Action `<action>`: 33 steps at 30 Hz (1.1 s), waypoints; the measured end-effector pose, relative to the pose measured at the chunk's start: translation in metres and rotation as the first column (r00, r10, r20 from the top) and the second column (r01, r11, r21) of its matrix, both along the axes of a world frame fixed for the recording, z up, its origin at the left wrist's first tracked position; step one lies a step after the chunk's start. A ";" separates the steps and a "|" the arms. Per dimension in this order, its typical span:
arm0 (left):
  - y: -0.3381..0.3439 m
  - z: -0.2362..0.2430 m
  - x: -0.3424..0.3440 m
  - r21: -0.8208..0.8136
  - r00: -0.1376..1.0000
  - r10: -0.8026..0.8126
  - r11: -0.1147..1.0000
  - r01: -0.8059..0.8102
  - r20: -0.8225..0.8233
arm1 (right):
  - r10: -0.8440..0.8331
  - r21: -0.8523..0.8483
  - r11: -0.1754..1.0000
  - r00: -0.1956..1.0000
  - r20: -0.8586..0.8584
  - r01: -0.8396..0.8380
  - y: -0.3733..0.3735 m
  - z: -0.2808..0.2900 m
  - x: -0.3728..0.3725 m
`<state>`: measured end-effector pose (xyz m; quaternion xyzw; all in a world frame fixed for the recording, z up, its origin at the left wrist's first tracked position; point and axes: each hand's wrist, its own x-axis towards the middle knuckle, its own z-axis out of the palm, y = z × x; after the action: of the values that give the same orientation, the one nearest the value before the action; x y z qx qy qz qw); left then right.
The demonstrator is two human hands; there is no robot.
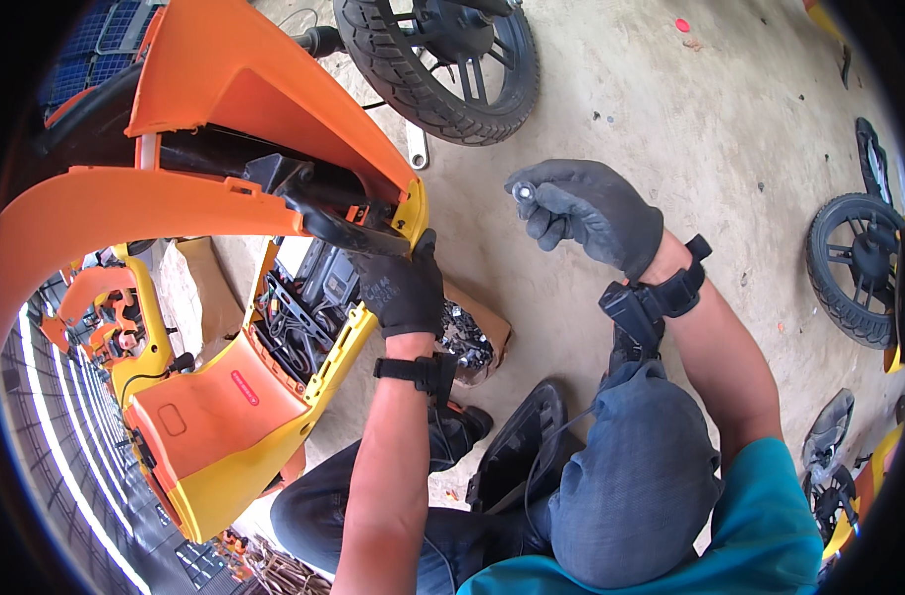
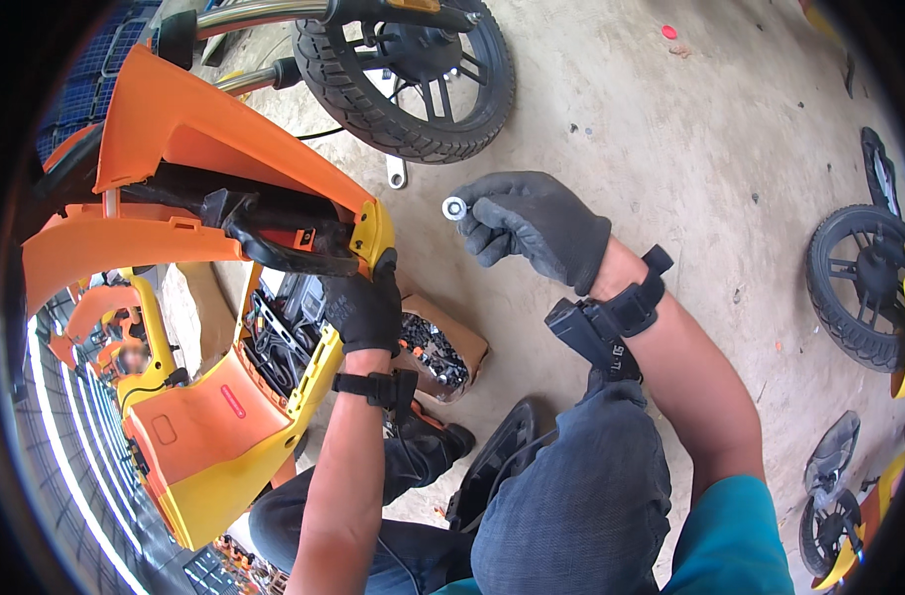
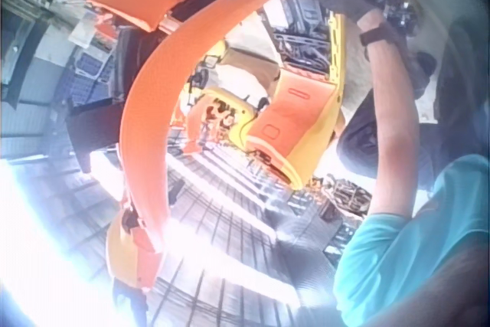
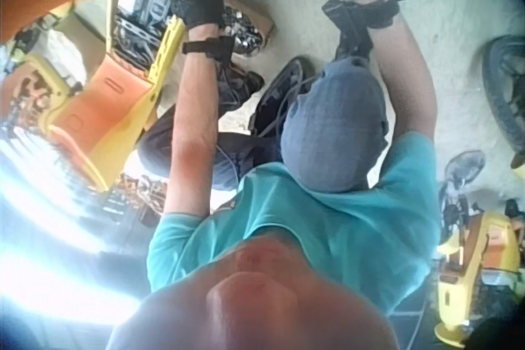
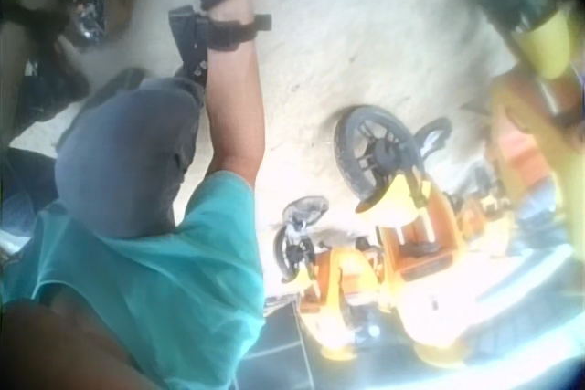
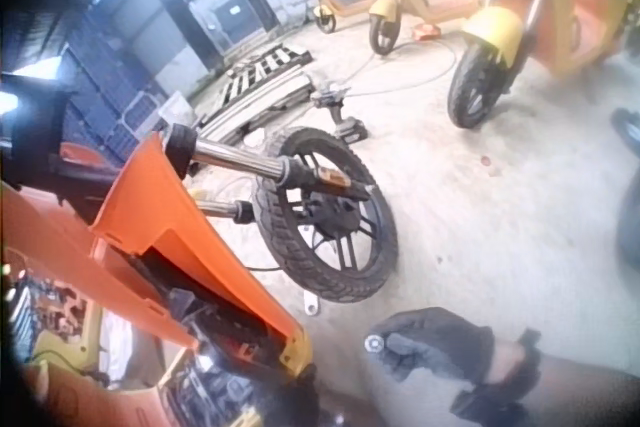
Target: The person works on the wiring and internal components of an electric scooter using a screwdriver and a wrench. The person handles wires, removes a small component, and uses tools to secure parts on the scooter's frame.
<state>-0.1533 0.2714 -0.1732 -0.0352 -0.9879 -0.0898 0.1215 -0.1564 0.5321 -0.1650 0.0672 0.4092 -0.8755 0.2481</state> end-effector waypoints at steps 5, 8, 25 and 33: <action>-0.004 -0.002 0.001 0.052 0.999 -0.029 0.998 0.030 -0.024 | -0.048 0.133 0.989 0.994 -0.102 0.062 -0.027 -0.018 -0.003; -0.001 -0.003 -0.001 0.034 0.995 -0.071 0.997 0.074 -0.076 | -0.029 0.328 0.940 0.983 -0.182 0.088 -0.033 -0.020 -0.007; -0.004 -0.003 0.001 -0.085 1.000 -0.020 0.996 0.019 -0.011 | -0.246 0.001 0.969 0.963 -0.108 0.248 -0.068 -0.030 -0.064; -0.005 -0.004 0.002 -0.119 0.999 0.028 0.993 -0.024 0.034 | -0.243 -0.025 0.970 0.956 -0.166 0.243 -0.082 -0.037 -0.061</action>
<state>-0.1511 0.2661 -0.1772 -0.0281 -0.9938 -0.0299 0.1030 -0.2174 0.4504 -0.2021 0.0422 0.4153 -0.9028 0.1033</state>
